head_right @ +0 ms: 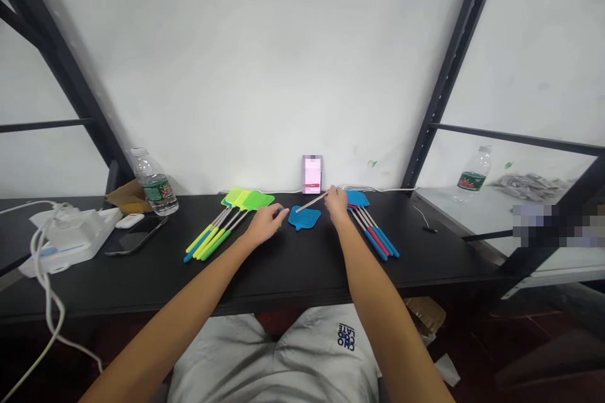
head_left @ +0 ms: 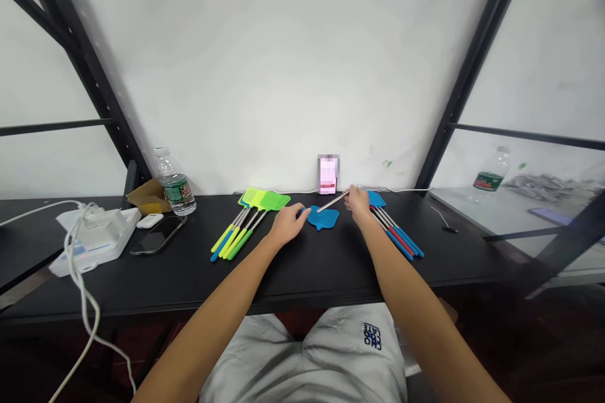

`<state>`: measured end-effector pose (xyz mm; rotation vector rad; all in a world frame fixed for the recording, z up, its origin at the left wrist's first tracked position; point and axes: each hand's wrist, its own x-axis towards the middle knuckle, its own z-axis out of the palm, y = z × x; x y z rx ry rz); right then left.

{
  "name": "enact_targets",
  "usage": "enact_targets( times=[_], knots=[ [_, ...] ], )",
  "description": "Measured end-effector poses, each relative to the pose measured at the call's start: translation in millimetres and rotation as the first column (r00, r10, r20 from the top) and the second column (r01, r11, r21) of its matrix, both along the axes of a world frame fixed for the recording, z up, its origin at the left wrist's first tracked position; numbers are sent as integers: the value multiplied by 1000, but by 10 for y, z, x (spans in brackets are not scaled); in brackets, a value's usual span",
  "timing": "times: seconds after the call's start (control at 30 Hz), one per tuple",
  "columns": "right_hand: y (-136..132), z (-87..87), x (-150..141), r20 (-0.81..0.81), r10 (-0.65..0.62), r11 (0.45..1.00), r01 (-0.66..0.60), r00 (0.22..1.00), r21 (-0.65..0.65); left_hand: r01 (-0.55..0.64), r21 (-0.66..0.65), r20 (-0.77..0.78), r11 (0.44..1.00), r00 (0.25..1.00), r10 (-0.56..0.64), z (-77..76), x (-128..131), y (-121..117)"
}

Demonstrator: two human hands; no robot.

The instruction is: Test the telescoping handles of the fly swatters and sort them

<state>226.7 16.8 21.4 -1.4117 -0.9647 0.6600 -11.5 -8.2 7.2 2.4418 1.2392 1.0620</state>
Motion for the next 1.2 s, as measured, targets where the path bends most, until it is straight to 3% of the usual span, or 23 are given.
enact_targets(
  times=[0.07,0.17,0.53,0.83,1.2],
  knots=[
    [-1,5,-29,-233,39,998,-26,972,59,14,-17,-9,1000,1000,-14,-3,-1,-5],
    [-15,14,-76,-360,106,992,-73,927,104,31,-23,-24,999,999,-32,-4,-1,-7],
    [-61,16,-198,-309,204,978,-183,929,96,34,-31,-47,999,998,-35,-9,-1,-1],
    [-130,53,-239,-249,296,947,-250,922,200,2,-39,-91,999,996,-6,-58,-17,49],
    [-148,43,-260,-229,332,936,-289,915,200,-2,-15,-95,1000,995,0,-72,-17,51]
  ],
)
